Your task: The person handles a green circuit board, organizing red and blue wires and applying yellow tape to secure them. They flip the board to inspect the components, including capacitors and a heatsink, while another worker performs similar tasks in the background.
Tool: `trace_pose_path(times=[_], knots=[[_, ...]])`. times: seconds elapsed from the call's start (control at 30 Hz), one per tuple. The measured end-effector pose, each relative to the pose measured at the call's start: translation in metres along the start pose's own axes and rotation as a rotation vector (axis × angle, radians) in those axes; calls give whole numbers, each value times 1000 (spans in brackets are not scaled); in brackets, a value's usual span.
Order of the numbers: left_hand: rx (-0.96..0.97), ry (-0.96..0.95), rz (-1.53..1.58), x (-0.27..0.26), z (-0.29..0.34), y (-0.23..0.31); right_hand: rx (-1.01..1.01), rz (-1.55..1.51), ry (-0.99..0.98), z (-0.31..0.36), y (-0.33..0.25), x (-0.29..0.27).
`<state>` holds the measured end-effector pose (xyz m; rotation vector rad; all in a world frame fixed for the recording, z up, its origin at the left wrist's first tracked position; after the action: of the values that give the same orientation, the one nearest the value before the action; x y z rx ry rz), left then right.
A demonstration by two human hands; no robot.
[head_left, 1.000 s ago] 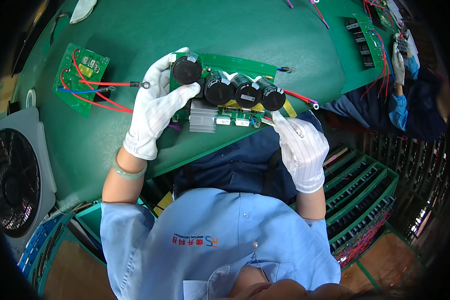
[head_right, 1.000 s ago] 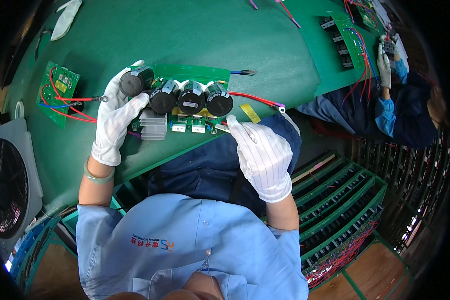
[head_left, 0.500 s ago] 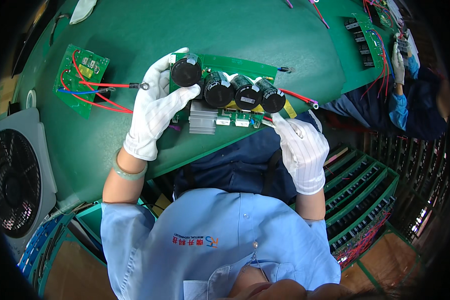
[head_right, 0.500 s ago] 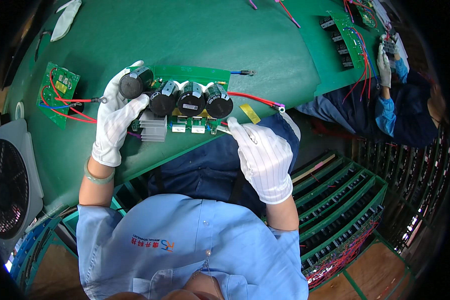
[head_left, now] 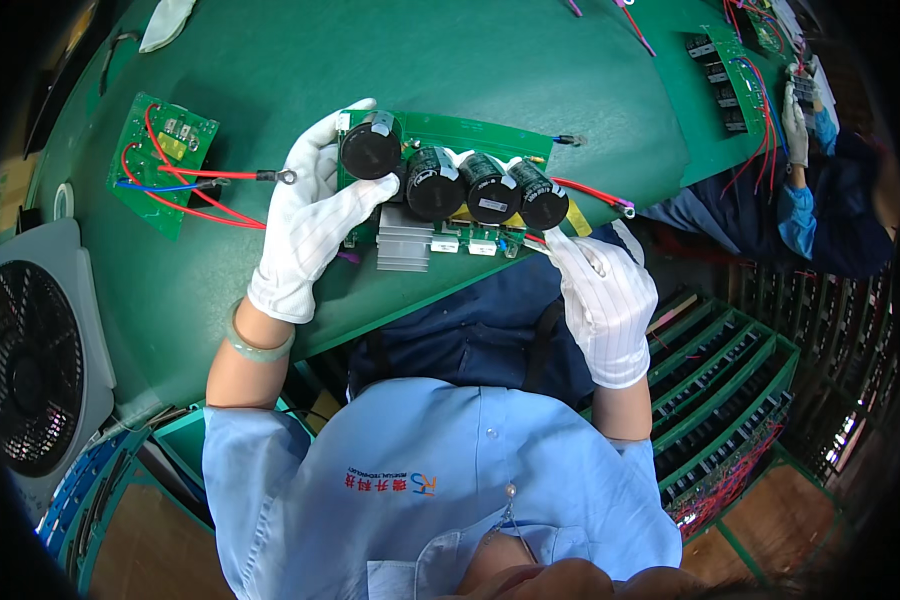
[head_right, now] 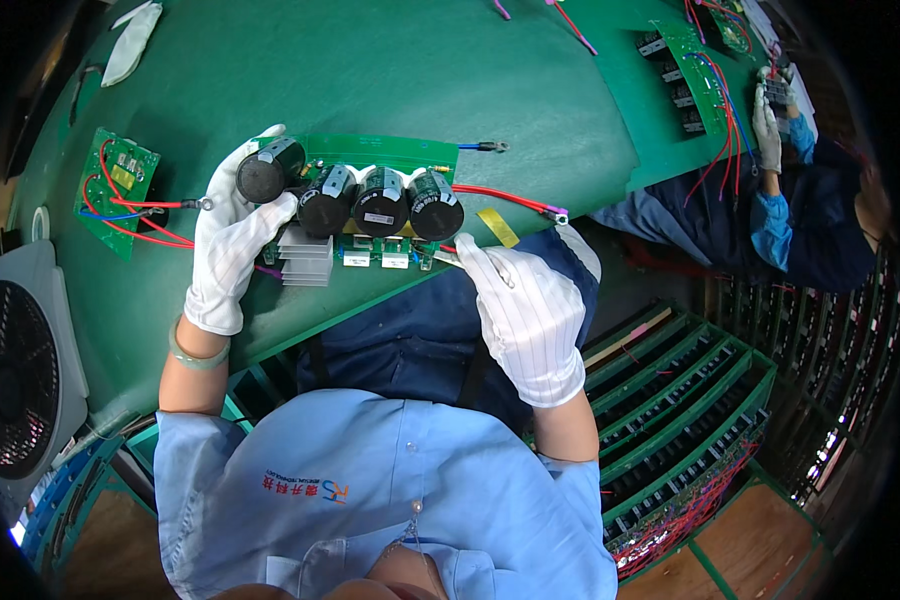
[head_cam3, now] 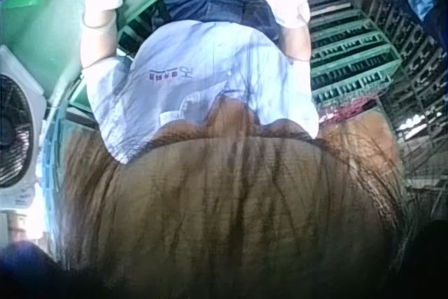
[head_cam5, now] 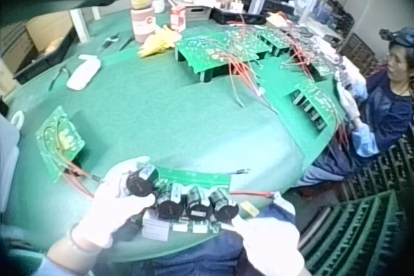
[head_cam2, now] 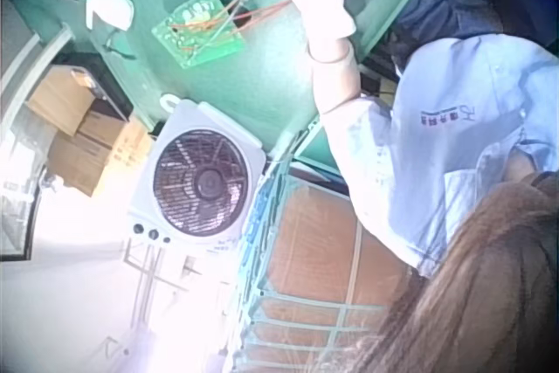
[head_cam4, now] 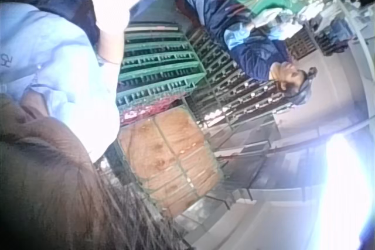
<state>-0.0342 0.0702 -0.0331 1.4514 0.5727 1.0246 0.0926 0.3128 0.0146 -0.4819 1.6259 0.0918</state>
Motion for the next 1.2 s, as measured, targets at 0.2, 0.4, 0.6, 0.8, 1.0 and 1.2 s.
trace_pose_path(times=[0.2,0.4,0.6,0.8,1.0,1.2], knots=[[44,2,10,1,1,2,-75,93,-52,-6,-2,-6],[43,-19,-7,3,0,4,-96,127,-44,-7,-1,-9],[40,-7,-5,2,2,1,-98,146,-38,-8,-2,-10],[16,-16,-49,2,1,3,-100,150,-62,-9,-4,-11],[39,-23,-63,2,1,3,-95,153,-72,-9,-5,-11],[49,-27,-8,3,2,3,-88,153,-68,-8,-3,-11]])
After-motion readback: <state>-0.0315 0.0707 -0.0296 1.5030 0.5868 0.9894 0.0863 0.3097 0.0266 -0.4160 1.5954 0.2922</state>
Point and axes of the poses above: each hand's wrist, its own z-axis away from the middle knuckle, its own x-axis out of the palm, y = z × x, the point moved 5 cm from there along -z, towards the middle knuckle, and after that the axes turned 14 degrees about -y, right-handed, at the moved point
